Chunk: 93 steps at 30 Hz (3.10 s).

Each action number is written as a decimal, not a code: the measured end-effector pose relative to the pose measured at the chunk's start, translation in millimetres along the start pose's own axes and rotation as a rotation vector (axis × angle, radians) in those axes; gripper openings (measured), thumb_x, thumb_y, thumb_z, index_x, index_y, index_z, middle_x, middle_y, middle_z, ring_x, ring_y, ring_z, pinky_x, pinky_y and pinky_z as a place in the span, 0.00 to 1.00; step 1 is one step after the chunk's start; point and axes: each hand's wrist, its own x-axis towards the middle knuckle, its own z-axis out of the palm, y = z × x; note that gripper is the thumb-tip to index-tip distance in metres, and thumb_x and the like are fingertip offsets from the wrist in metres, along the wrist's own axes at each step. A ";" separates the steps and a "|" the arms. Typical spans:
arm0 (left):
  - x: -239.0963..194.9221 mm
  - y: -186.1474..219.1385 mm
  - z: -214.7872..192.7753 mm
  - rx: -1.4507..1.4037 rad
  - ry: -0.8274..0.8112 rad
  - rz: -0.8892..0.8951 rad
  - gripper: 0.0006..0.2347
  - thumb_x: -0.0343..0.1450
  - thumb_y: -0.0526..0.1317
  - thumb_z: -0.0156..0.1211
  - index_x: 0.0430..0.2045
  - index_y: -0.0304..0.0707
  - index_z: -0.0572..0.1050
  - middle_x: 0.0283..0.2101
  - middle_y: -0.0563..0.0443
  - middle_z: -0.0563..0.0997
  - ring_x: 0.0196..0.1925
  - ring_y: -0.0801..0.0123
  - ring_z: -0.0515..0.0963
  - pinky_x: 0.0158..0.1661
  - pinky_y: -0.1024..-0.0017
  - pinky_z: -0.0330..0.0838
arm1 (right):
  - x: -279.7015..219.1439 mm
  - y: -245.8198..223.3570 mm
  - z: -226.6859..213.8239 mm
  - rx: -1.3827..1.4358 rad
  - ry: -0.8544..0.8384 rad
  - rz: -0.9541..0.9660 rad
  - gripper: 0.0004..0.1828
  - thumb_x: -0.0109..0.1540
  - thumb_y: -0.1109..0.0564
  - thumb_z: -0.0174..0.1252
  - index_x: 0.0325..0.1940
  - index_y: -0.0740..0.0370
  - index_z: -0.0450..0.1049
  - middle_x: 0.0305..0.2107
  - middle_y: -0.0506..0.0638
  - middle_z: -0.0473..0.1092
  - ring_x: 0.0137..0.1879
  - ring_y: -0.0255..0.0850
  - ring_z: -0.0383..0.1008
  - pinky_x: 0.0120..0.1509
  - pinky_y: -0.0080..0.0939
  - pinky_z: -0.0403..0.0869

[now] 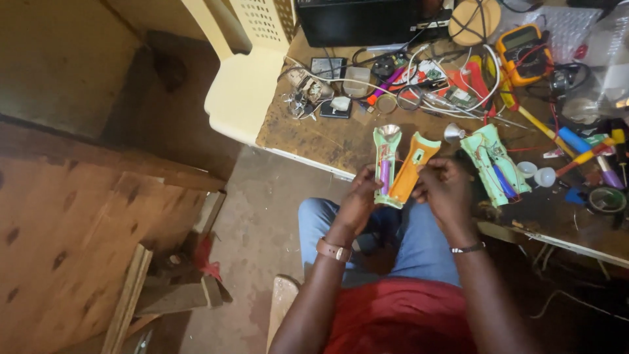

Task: The person assembles two disassembled flashlights by inserting batteries and securing the casing. They handle the green and orange flashlight bodies, place batteries inside, and screw the parts together.

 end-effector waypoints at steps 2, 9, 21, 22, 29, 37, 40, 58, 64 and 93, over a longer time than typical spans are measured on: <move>-6.5 9.8 14.5 0.066 0.014 0.021 0.15 0.67 0.40 0.61 0.49 0.42 0.76 0.34 0.54 0.73 0.31 0.74 0.75 0.24 0.76 0.75 | -1.8 2.3 -1.0 -0.063 -0.007 -0.030 0.15 0.67 0.62 0.63 0.54 0.74 0.70 0.30 0.63 0.72 0.24 0.47 0.78 0.21 0.41 0.78; -20.3 13.1 14.5 0.139 -0.083 0.164 0.22 0.69 0.33 0.75 0.56 0.33 0.73 0.47 0.48 0.83 0.48 0.72 0.80 0.51 0.72 0.77 | -36.3 -30.3 8.0 -0.249 -0.043 -0.181 0.13 0.65 0.67 0.63 0.53 0.74 0.73 0.34 0.64 0.75 0.29 0.45 0.77 0.27 0.41 0.79; -74.4 58.9 49.2 0.054 -0.049 0.128 0.22 0.65 0.35 0.80 0.51 0.35 0.76 0.40 0.50 0.85 0.42 0.70 0.86 0.43 0.74 0.83 | -88.9 -48.7 3.1 -0.286 -0.111 -0.248 0.17 0.62 0.69 0.65 0.54 0.69 0.72 0.33 0.54 0.76 0.35 0.37 0.77 0.38 0.35 0.78; -76.1 56.8 46.3 0.052 -0.054 0.126 0.22 0.65 0.35 0.80 0.51 0.35 0.76 0.40 0.50 0.85 0.42 0.70 0.86 0.43 0.74 0.83 | -91.5 -48.4 3.5 -0.288 -0.106 -0.248 0.17 0.62 0.69 0.65 0.54 0.69 0.72 0.33 0.54 0.76 0.35 0.37 0.77 0.38 0.35 0.78; -119.7 27.5 22.2 0.038 -0.024 0.028 0.20 0.62 0.31 0.81 0.47 0.31 0.79 0.32 0.47 0.86 0.33 0.69 0.87 0.34 0.72 0.84 | -128.3 -16.3 -6.1 -0.343 -0.128 -0.283 0.18 0.60 0.67 0.69 0.52 0.65 0.74 0.31 0.55 0.78 0.34 0.39 0.79 0.37 0.38 0.79; -191.7 4.7 7.7 -0.045 0.016 -0.141 0.24 0.64 0.33 0.75 0.56 0.34 0.77 0.50 0.47 0.86 0.47 0.68 0.85 0.47 0.69 0.84 | -192.1 24.3 -23.3 -0.282 -0.111 -0.131 0.17 0.60 0.68 0.66 0.52 0.64 0.72 0.39 0.52 0.80 0.45 0.37 0.81 0.51 0.35 0.79; -201.2 -9.9 4.0 -0.066 0.007 -0.143 0.26 0.66 0.33 0.73 0.60 0.35 0.73 0.53 0.46 0.85 0.49 0.67 0.85 0.48 0.69 0.83 | -206.1 18.2 -24.5 -0.404 -0.128 -0.227 0.16 0.63 0.64 0.67 0.53 0.62 0.72 0.36 0.49 0.79 0.41 0.32 0.79 0.48 0.32 0.77; -122.2 -44.5 -2.0 -0.043 -0.082 0.024 0.20 0.65 0.33 0.79 0.51 0.35 0.79 0.42 0.49 0.86 0.43 0.71 0.86 0.46 0.70 0.84 | -161.2 -12.0 3.9 -0.752 0.023 -0.583 0.09 0.69 0.56 0.67 0.53 0.56 0.85 0.38 0.58 0.75 0.46 0.56 0.81 0.37 0.48 0.81; -135.3 -74.3 -25.9 -0.016 -0.129 -0.033 0.18 0.67 0.32 0.77 0.50 0.34 0.80 0.42 0.47 0.86 0.46 0.68 0.86 0.48 0.70 0.83 | -173.0 11.3 14.0 -0.746 0.042 -0.551 0.20 0.56 0.53 0.78 0.52 0.53 0.85 0.41 0.56 0.71 0.47 0.55 0.80 0.49 0.53 0.80; -155.6 -23.9 -3.4 -0.005 -0.162 0.002 0.13 0.75 0.40 0.71 0.51 0.36 0.77 0.39 0.54 0.83 0.41 0.78 0.82 0.41 0.80 0.79 | -188.7 46.3 -0.2 -0.133 0.017 -0.120 0.12 0.70 0.56 0.62 0.53 0.66 0.82 0.28 0.47 0.74 0.34 0.31 0.72 0.42 0.34 0.74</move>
